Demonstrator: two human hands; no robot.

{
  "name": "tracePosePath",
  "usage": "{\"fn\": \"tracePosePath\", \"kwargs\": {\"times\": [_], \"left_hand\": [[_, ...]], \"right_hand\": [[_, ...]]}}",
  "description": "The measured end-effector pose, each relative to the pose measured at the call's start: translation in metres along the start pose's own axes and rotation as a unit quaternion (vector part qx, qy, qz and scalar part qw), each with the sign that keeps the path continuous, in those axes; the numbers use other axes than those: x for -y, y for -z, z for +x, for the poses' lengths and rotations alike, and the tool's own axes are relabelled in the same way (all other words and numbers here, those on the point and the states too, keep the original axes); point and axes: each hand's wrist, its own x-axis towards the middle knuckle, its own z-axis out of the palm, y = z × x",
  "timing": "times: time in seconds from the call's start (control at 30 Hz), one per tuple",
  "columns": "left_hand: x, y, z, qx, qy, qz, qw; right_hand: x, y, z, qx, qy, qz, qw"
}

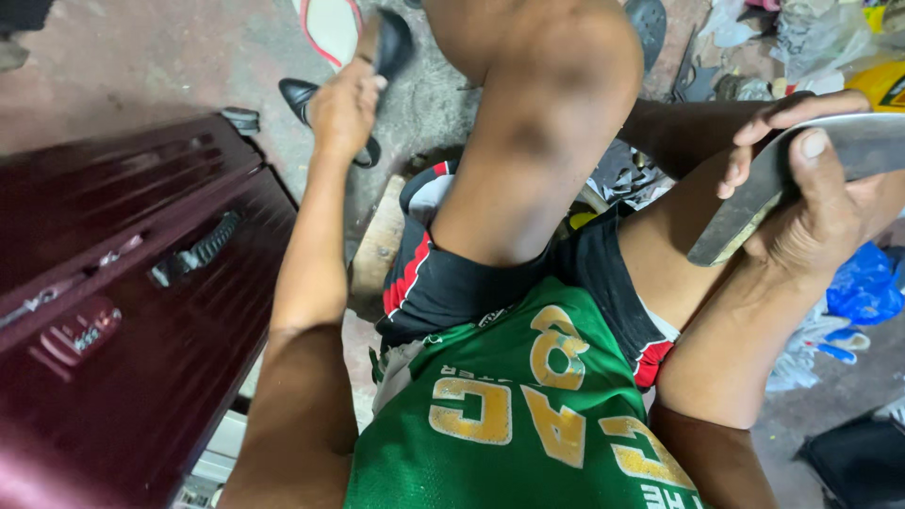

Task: The person applies glue to a black shoe, wipes it with a cloth, and uses a red tool and a knife to scrape and trim the shoe's sole and edges. The person works on the shoe while sitting on the floor.

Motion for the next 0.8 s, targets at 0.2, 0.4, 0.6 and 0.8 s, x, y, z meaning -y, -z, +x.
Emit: {"fn": "tracePosePath", "kwargs": {"times": [0.2, 0.4, 0.6, 0.8], "left_hand": [[-0.089, 0.079, -0.017, -0.074, 0.012, -0.181, 0.981], [-0.210, 0.120, -0.036, -0.043, -0.116, -0.249, 0.961], [-0.300, 0.119, -0.047, 0.036, -0.193, -0.306, 0.931], [-0.341, 0.103, -0.055, 0.057, -0.275, -0.278, 0.919]], "right_hand": [[0.001, -0.004, -0.007, 0.026, -0.024, 0.003, 0.999], [0.009, -0.035, -0.016, 0.043, 0.001, 0.011, 0.999], [0.025, -0.062, -0.026, 0.034, 0.053, 0.058, 0.996], [0.050, -0.059, -0.031, 0.037, 0.125, 0.052, 0.990]]}}
